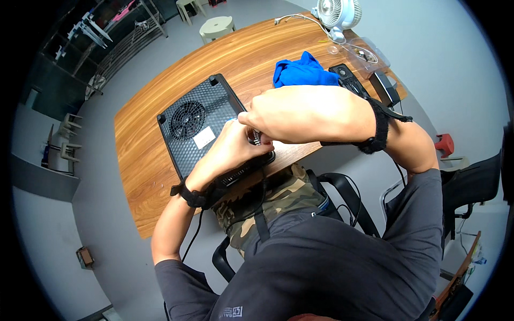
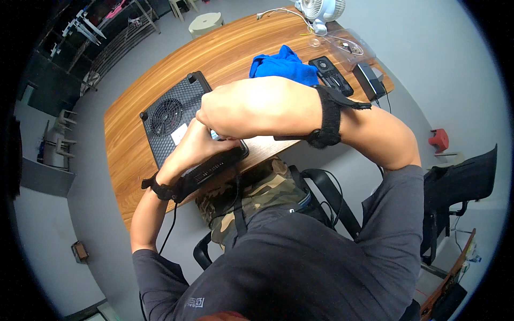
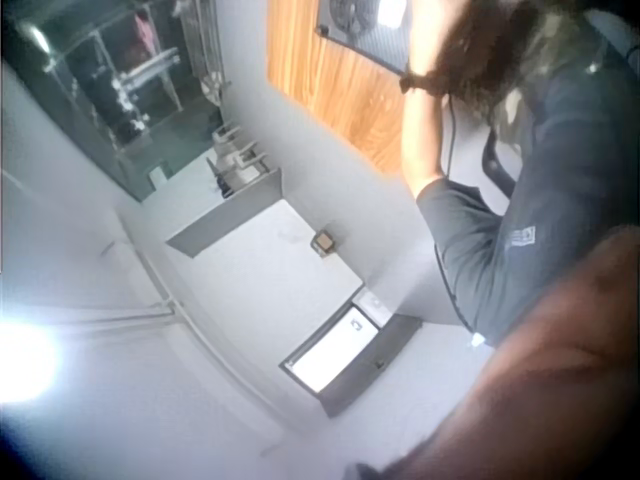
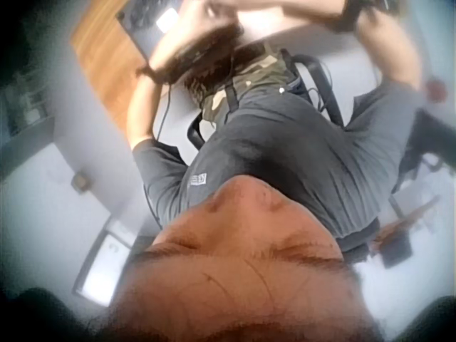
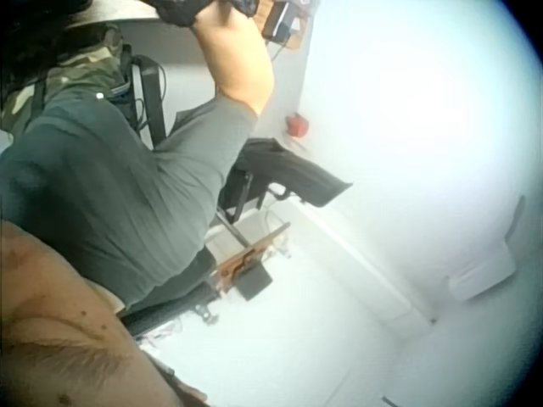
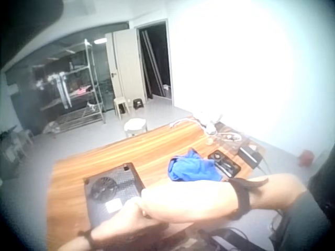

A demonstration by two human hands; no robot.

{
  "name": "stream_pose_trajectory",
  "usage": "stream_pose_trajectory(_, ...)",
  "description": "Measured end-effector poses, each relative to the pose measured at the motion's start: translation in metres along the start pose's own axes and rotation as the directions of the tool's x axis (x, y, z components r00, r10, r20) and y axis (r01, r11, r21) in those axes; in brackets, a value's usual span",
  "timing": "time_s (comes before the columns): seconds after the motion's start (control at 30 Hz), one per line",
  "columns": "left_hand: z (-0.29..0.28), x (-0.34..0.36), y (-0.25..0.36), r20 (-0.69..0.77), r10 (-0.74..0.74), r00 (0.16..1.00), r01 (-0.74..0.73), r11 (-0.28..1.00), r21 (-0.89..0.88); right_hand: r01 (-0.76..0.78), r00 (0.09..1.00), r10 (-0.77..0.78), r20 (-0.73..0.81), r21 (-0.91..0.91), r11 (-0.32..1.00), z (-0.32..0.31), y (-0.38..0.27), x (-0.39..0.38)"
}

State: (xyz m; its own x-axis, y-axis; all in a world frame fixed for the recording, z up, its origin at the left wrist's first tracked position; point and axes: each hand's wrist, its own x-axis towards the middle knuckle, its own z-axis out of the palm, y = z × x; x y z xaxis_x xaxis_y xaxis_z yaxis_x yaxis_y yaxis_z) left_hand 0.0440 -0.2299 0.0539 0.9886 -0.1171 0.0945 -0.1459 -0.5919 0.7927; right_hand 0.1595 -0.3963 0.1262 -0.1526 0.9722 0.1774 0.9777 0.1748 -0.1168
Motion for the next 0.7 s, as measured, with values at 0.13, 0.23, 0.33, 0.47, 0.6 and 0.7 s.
stream_pose_trajectory(0.13,0.001,-0.005,-0.019,-0.018,0.097,0.995,-0.097,0.994,-0.042,-0.103,0.977,0.094,0.194,0.042,0.994,-0.010,-0.007,0.015)
stream_pose_trajectory(0.23,0.002,-0.002,-0.013,-0.022,0.120,0.993,-0.120,0.992,-0.023,-0.103,0.987,0.120,0.108,-0.154,0.983,0.002,-0.012,0.014)
stream_pose_trajectory(0.33,0.002,-0.006,-0.011,-0.050,0.043,0.998,-0.045,0.998,-0.039,-0.139,0.979,0.156,0.132,-0.128,0.982,-0.003,-0.014,0.015)
stream_pose_trajectory(0.47,-0.004,-0.005,-0.007,0.001,-0.030,1.000,0.030,0.998,0.048,-0.167,0.980,0.174,0.096,-0.078,0.983,-0.001,-0.014,0.004)
stream_pose_trajectory(0.6,-0.004,-0.002,-0.010,0.052,0.079,0.996,-0.076,0.995,-0.065,-0.135,0.976,0.136,0.171,-0.017,0.991,-0.006,-0.012,0.005)
stream_pose_trajectory(0.7,0.002,-0.003,-0.020,0.030,0.125,0.992,-0.116,0.972,-0.204,-0.134,0.974,0.142,0.178,-0.054,0.989,-0.004,-0.013,0.013)
